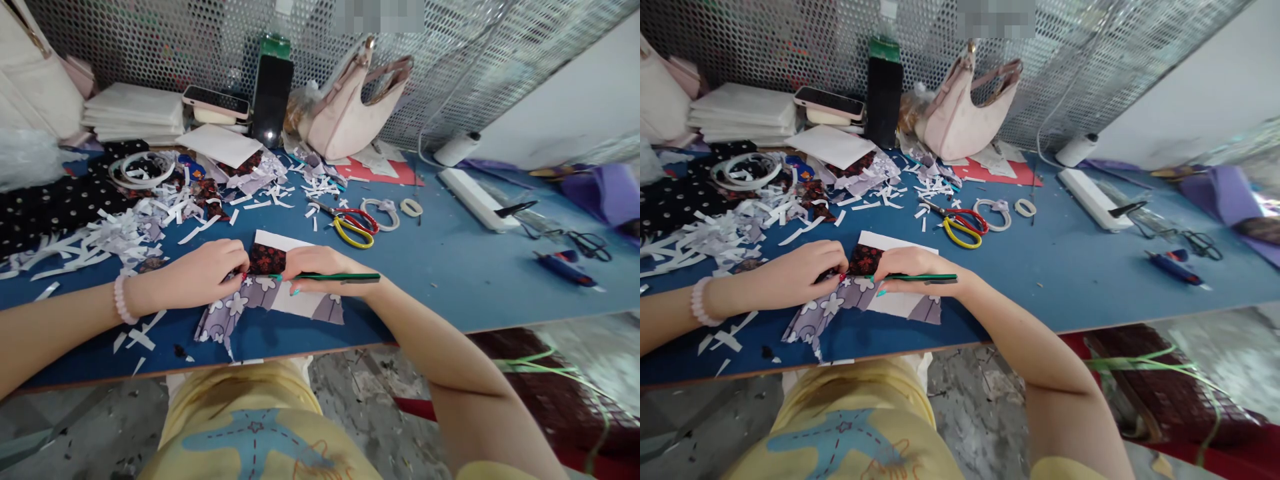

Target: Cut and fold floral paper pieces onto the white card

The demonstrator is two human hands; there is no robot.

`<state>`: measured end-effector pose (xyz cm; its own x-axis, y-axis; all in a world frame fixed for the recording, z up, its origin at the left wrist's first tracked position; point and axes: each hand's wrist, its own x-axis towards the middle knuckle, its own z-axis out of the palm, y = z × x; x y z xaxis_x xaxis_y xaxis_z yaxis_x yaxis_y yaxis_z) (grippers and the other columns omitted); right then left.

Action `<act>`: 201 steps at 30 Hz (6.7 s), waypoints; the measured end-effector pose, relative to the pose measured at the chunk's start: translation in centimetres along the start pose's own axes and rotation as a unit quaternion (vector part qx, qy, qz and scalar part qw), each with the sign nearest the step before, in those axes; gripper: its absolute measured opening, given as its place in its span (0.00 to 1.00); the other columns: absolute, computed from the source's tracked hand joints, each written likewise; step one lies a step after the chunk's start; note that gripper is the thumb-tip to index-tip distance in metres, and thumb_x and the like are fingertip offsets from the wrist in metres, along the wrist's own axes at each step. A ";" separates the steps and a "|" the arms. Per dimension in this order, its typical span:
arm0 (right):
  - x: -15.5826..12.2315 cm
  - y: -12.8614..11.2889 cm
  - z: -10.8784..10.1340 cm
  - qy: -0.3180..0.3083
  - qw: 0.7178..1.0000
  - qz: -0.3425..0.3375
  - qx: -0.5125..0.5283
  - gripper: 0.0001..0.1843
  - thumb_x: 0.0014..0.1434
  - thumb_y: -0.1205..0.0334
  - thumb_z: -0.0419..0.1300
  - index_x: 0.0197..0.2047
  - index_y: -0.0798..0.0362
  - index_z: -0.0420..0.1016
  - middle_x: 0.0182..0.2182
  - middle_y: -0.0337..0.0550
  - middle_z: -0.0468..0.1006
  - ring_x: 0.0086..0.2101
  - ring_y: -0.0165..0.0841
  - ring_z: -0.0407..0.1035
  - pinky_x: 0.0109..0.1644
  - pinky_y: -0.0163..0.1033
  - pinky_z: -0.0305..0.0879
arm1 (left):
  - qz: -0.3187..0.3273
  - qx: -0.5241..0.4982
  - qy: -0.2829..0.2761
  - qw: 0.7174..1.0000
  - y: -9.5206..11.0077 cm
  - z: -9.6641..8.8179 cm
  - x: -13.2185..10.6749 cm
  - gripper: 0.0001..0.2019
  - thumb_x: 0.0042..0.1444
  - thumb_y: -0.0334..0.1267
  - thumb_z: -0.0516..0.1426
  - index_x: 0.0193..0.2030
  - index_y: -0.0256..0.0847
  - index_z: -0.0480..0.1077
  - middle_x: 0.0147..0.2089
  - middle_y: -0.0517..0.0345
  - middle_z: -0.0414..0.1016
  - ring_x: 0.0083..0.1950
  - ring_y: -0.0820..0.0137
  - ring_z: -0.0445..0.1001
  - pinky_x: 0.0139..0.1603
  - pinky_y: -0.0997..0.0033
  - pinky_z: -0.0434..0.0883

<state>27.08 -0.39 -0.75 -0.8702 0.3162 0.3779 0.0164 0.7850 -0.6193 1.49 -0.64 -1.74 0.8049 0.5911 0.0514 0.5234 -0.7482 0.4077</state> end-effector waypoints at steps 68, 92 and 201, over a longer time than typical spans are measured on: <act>1.0 0.5 0.5 -0.001 0.994 0.108 0.004 0.12 0.67 0.59 0.52 0.37 0.57 0.72 0.30 0.43 0.76 0.30 0.26 0.68 0.35 0.31 0.62 | 0.034 0.003 0.058 0.998 -0.9 -0.3 -0.4 0.07 0.58 0.33 0.50 0.40 0.38 0.67 0.44 0.50 0.71 0.46 0.63 0.70 0.49 0.61 0.67; 1.0 -0.2 -0.1 0.014 0.991 0.125 0.042 0.14 0.68 0.56 0.50 0.33 0.55 0.65 0.24 0.36 0.70 0.24 0.23 0.62 0.30 0.29 0.58 | -0.028 0.061 0.061 0.996 -0.5 0.2 -0.1 0.05 0.57 0.36 0.49 0.36 0.39 0.64 0.43 0.51 0.68 0.45 0.61 0.67 0.49 0.55 0.65; 1.3 2.1 -2.2 0.562 0.804 0.136 0.138 0.22 0.49 0.54 0.67 0.44 0.44 0.62 0.49 0.40 0.72 0.43 0.33 0.70 0.53 0.45 0.69 | -0.224 -0.413 0.039 0.882 -0.4 -7.6 2.4 0.28 0.50 0.57 0.59 0.55 0.46 0.70 0.50 0.51 0.79 0.47 0.58 0.79 0.42 0.60 0.78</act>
<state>27.06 2.78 -0.05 0.1456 0.8594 0.4901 -0.1139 0.5067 -0.8546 1.09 3.35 5.12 0.5308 0.8148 -0.2330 0.3760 0.0200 0.9264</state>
